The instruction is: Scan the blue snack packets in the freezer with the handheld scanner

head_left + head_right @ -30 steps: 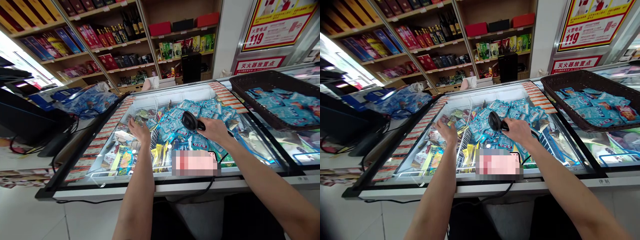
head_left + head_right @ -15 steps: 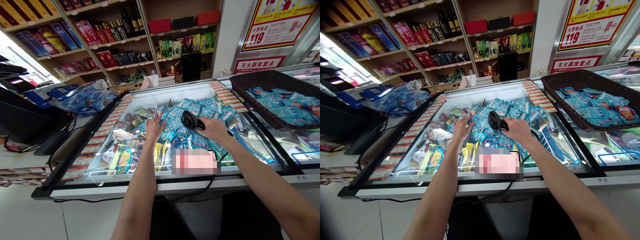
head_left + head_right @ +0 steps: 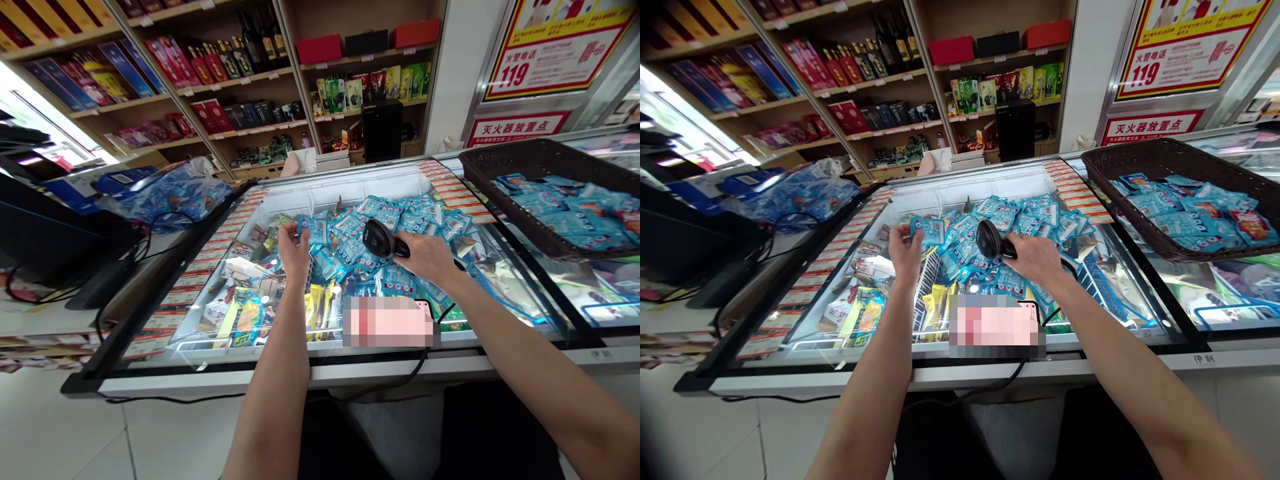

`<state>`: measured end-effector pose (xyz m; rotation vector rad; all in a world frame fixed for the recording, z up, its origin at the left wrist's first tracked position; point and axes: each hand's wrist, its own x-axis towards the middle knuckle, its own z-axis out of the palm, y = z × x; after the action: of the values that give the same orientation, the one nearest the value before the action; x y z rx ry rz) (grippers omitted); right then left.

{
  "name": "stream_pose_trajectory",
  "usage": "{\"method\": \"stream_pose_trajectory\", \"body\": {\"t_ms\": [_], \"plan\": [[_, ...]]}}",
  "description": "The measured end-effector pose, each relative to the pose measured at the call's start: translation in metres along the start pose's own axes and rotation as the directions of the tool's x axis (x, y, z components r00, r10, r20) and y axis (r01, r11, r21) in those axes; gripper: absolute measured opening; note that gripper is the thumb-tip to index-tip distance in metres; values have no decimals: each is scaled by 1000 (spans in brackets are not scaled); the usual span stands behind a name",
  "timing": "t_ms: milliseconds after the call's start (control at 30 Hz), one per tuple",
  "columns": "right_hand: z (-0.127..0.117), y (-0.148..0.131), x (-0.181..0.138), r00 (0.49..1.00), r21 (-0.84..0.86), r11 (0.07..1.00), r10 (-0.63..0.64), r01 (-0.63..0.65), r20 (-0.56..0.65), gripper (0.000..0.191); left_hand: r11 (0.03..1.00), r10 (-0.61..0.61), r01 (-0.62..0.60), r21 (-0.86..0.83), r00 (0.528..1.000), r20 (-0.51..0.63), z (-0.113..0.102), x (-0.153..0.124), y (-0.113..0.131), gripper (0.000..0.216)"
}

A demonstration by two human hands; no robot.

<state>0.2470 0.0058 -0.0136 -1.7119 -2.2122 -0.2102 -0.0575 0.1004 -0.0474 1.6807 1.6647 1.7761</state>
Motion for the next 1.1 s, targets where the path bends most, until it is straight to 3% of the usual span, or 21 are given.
{"method": "stream_pose_trajectory", "body": {"t_ms": [100, 300, 533, 1100], "plan": [[0, 0, 0, 1000, 10, 1000, -6, 6, -4, 32, 984, -41, 41, -173, 999, 4, 4, 0, 1, 31], [1, -1, -2, 994, 83, 995, -52, 61, -101, 39, 937, -85, 123, -326, 988, 127, 14, -4, 5, 38], [2, 1, -3, 988, 116, 988, -89, 104, -124, 41, 933, -101, 163, -321, 974, 201, 19, -9, 9, 33], [2, 0, -3, 990, 95, 990, -97, 106, -100, 35, 954, -25, 93, -286, 972, 232, 22, -17, 20, 36]]}}
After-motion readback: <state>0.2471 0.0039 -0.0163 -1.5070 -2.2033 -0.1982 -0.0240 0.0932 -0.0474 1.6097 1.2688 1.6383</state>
